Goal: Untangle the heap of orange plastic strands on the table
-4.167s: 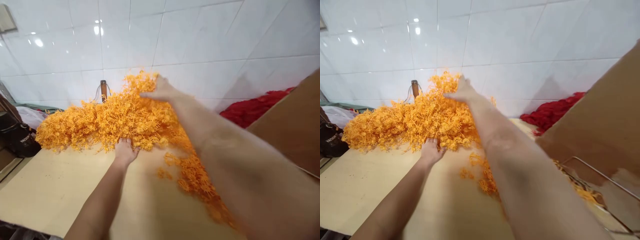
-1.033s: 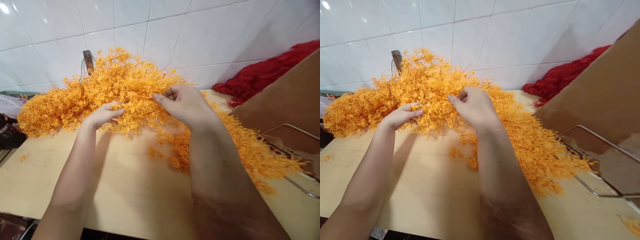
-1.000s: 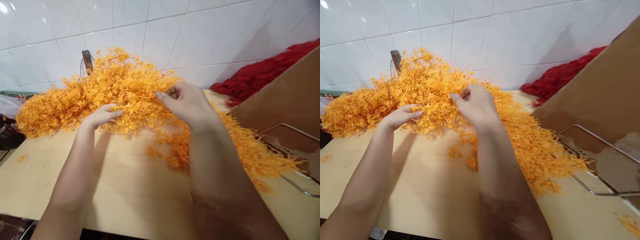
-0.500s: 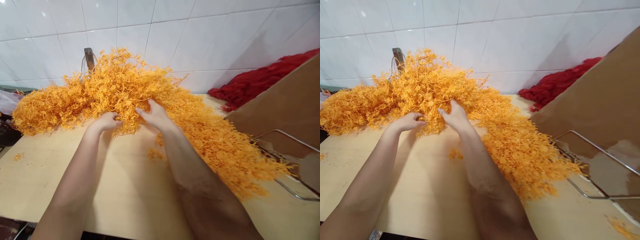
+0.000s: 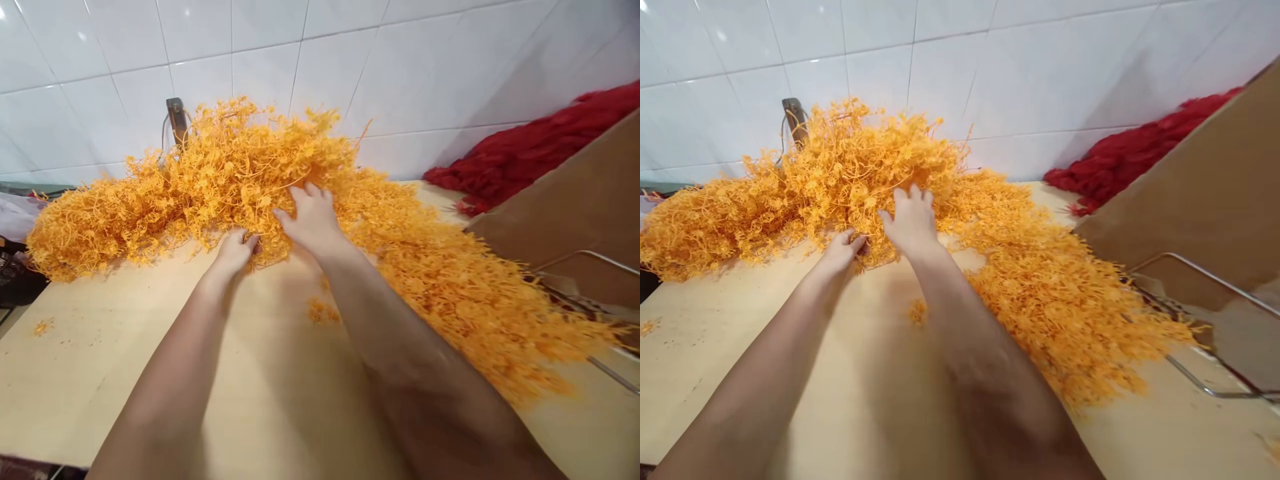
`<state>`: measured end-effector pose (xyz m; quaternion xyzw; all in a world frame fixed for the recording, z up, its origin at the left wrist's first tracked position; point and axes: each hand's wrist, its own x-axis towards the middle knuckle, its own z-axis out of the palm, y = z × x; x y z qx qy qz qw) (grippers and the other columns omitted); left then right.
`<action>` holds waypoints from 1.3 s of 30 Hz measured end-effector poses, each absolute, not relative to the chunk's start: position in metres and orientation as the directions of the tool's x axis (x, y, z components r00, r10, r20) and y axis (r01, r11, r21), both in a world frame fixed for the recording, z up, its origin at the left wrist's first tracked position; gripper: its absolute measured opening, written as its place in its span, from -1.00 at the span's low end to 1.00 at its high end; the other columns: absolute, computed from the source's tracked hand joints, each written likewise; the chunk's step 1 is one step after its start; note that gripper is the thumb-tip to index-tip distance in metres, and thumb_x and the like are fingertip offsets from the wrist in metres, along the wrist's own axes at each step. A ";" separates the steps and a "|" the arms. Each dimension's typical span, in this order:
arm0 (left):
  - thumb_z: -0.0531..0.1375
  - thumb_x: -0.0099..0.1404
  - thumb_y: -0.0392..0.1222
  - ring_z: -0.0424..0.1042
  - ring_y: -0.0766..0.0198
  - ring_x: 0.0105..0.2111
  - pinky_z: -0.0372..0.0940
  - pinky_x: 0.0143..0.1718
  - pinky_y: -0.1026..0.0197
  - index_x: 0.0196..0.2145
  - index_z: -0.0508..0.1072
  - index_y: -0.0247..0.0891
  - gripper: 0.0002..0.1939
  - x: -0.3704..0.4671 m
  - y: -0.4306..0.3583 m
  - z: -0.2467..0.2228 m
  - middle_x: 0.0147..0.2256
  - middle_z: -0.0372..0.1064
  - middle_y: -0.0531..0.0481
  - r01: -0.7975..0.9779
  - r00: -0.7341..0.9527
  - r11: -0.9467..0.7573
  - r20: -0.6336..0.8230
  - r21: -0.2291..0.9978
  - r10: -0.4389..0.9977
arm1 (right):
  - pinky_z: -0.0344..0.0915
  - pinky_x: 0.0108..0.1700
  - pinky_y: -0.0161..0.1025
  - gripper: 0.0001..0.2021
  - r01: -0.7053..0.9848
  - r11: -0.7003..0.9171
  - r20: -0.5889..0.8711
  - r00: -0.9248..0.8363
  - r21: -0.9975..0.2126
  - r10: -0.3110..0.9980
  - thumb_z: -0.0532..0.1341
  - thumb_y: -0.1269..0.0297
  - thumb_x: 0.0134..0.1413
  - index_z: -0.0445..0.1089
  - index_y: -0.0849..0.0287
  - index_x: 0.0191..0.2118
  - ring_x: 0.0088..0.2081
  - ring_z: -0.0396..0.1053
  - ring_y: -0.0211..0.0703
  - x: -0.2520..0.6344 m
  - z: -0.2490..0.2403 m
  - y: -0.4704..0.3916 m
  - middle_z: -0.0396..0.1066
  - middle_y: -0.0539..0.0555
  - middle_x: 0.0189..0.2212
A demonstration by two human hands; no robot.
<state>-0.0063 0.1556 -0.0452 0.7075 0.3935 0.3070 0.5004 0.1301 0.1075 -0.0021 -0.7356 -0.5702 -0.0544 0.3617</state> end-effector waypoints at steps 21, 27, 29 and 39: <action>0.10 0.24 -0.21 0.26 0.50 -0.53 0.21 -0.39 0.38 -0.49 0.35 -0.39 -0.79 0.012 0.113 -0.051 -0.53 0.33 0.03 0.264 0.753 -0.191 -0.079 0.945 0.653 | 0.31 -0.18 -0.16 -0.77 0.448 0.036 0.224 0.375 -0.893 0.900 0.25 0.15 -0.19 0.38 0.19 -0.40 -0.26 0.36 -0.08 0.143 -0.055 0.057 0.41 0.09 -0.41; 0.06 0.23 -0.24 0.30 0.42 -0.45 0.23 -0.30 0.32 -0.42 0.36 -0.36 -0.84 0.014 0.087 -0.056 -0.45 0.37 -0.01 0.310 0.765 -0.354 -0.011 0.882 0.644 | 0.28 -0.16 -0.14 -0.74 0.494 -0.012 0.213 0.395 -0.869 0.894 0.26 0.14 -0.22 0.35 0.18 -0.38 -0.27 0.30 -0.12 0.141 -0.051 0.049 0.35 0.08 -0.40; 0.04 0.25 -0.12 0.32 0.36 -0.42 0.23 -0.29 0.29 -0.40 0.36 -0.34 -0.77 0.010 0.078 -0.056 -0.42 0.39 -0.04 0.347 0.793 -0.464 0.009 0.815 0.609 | 0.26 -0.16 -0.14 -0.79 0.512 -0.061 0.205 0.447 -0.857 0.870 0.24 0.18 -0.23 0.29 0.18 -0.45 -0.32 0.26 -0.16 0.139 -0.052 0.050 0.30 0.04 -0.44; -0.15 0.34 -0.09 0.35 0.27 -0.40 0.22 -0.28 0.24 -0.47 0.31 -0.26 -0.64 0.003 0.067 -0.051 -0.43 0.41 -0.07 0.600 0.669 -0.610 0.092 0.518 0.737 | 0.24 -0.10 -0.12 -0.79 0.700 -0.031 0.479 0.520 -0.714 0.707 0.11 0.44 -0.20 -0.01 0.08 -0.51 -0.32 0.17 -0.14 0.136 -0.060 0.056 0.10 0.04 -0.43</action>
